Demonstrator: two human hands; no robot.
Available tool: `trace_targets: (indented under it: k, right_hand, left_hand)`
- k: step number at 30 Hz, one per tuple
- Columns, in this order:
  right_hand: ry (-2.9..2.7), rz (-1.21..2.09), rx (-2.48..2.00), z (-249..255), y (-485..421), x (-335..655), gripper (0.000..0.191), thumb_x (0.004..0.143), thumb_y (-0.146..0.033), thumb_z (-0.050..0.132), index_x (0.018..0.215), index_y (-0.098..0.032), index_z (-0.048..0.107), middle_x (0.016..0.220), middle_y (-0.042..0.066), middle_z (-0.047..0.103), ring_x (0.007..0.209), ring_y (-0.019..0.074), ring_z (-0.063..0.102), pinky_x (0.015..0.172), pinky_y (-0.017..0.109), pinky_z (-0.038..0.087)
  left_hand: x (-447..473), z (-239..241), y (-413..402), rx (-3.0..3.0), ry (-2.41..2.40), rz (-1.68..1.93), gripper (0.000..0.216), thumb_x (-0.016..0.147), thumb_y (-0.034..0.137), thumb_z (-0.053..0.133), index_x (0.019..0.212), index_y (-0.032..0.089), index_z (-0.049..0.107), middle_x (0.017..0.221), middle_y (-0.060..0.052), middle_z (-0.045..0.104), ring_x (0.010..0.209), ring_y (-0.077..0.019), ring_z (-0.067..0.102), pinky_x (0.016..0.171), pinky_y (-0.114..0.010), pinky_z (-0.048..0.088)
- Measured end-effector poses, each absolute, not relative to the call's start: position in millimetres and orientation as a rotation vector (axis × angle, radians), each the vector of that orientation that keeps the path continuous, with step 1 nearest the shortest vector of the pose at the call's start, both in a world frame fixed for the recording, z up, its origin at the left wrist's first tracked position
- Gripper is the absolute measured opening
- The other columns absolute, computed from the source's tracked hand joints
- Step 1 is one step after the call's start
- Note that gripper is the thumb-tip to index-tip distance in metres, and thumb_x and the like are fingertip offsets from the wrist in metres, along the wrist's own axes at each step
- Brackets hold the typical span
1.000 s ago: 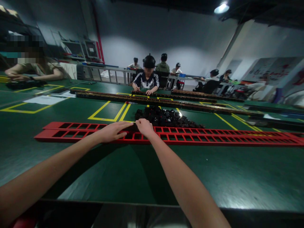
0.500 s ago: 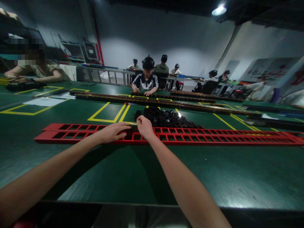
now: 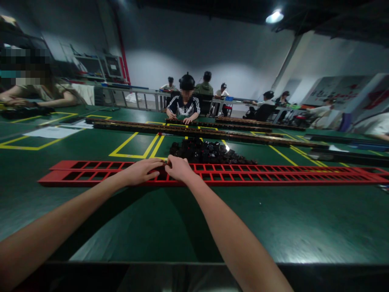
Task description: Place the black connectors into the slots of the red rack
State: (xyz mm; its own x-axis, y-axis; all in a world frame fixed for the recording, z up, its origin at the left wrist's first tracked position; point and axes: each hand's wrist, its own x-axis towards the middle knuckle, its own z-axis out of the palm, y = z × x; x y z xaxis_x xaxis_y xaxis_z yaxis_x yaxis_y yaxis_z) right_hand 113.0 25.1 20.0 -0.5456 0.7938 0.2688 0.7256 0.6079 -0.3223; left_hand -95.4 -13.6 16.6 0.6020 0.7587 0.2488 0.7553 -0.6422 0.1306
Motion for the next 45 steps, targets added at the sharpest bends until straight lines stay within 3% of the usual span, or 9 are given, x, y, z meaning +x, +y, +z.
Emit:
trace_targets:
  k: [7, 10, 14, 19, 25, 30, 37, 45]
  right_hand:
    - [-2.5, 0.514, -1.063, 22, 33, 129, 0.026, 0.081, -0.015, 0.061, 0.106, -0.019, 0.061, 0.098, 0.004, 0.069, 0.086, 0.0183, 0.061, 0.077, 0.028, 0.044]
    - [-2.476, 0.602, -0.943, 20, 37, 133, 0.029, 0.078, -0.008, 0.061, 0.105, -0.018, 0.064, 0.103, 0.004, 0.068, 0.092, 0.0165, 0.061, 0.085, 0.028, 0.045]
    - [-2.493, 0.473, -0.873, 20, 41, 139, 0.033, 0.073, -0.002, 0.062, 0.101, -0.018, 0.068, 0.109, 0.005, 0.066, 0.106, 0.0193, 0.057, 0.098, 0.034, 0.042]
    - [-2.549, 0.445, -0.878, 22, 43, 144, 0.031, 0.079, -0.009, 0.067, 0.106, -0.023, 0.073, 0.114, 0.005, 0.066, 0.11, 0.0211, 0.055, 0.101, 0.039, 0.04]
    - [-2.435, 0.434, -0.969, 21, 42, 145, 0.04, 0.078, -0.01, 0.071, 0.116, -0.022, 0.067, 0.117, 0.006, 0.064, 0.11, 0.0203, 0.056, 0.098, 0.038, 0.042]
    - [-2.406, 0.402, -1.115, 22, 45, 147, 0.029, 0.075, -0.02, 0.08, 0.102, -0.018, 0.071, 0.105, 0.006, 0.062, 0.097, 0.0189, 0.059, 0.09, 0.036, 0.046]
    - [-2.401, 0.461, -1.112, 24, 45, 144, 0.024, 0.075, -0.018, 0.082, 0.097, -0.014, 0.073, 0.094, 0.004, 0.063, 0.081, 0.0138, 0.059, 0.078, 0.027, 0.047]
    - [-2.433, 0.3, -1.218, 20, 43, 132, 0.025, 0.08, -0.026, 0.08, 0.102, -0.017, 0.074, 0.101, 0.007, 0.065, 0.095, 0.0187, 0.059, 0.084, 0.031, 0.046]
  left_hand:
    - [-97, 14, -12, 2.81, 1.302, 0.458, 0.045, 0.098, 0.034, 0.048, 0.14, 0.018, 0.054, 0.145, -0.013, 0.053, 0.133, -0.0283, 0.051, 0.113, -0.043, 0.039]
    - [-97, 15, -13, 2.811, 1.281, 0.48, 0.044, 0.098, 0.032, 0.048, 0.138, 0.018, 0.055, 0.144, -0.014, 0.054, 0.132, -0.0286, 0.052, 0.112, -0.044, 0.04]
    - [-96, 16, -13, 2.81, 1.275, 0.485, 0.042, 0.097, 0.032, 0.048, 0.137, 0.018, 0.056, 0.142, -0.013, 0.056, 0.13, -0.0273, 0.054, 0.11, -0.043, 0.041]
    - [-96, 16, -14, 2.811, 1.274, 0.489, 0.042, 0.098, 0.031, 0.049, 0.137, 0.019, 0.056, 0.141, -0.012, 0.056, 0.13, -0.0265, 0.053, 0.111, -0.042, 0.041]
    - [-96, 18, -15, 2.798, 1.303, 0.45, 0.044, 0.098, 0.033, 0.047, 0.138, 0.017, 0.056, 0.144, -0.013, 0.054, 0.132, -0.0279, 0.052, 0.113, -0.044, 0.039]
    - [-95, 17, -14, 2.812, 1.309, 0.454, 0.043, 0.098, 0.032, 0.048, 0.138, 0.019, 0.056, 0.143, -0.011, 0.055, 0.132, -0.0268, 0.052, 0.113, -0.042, 0.039]
    - [-94, 18, -14, 2.875, 1.294, 0.495, 0.045, 0.097, 0.031, 0.05, 0.138, 0.015, 0.056, 0.144, -0.014, 0.053, 0.132, -0.0282, 0.05, 0.114, -0.043, 0.038]
    - [-95, 20, -13, 2.868, 1.302, 0.462, 0.048, 0.095, 0.029, 0.053, 0.14, 0.013, 0.054, 0.143, -0.015, 0.056, 0.131, -0.0292, 0.052, 0.113, -0.045, 0.038]
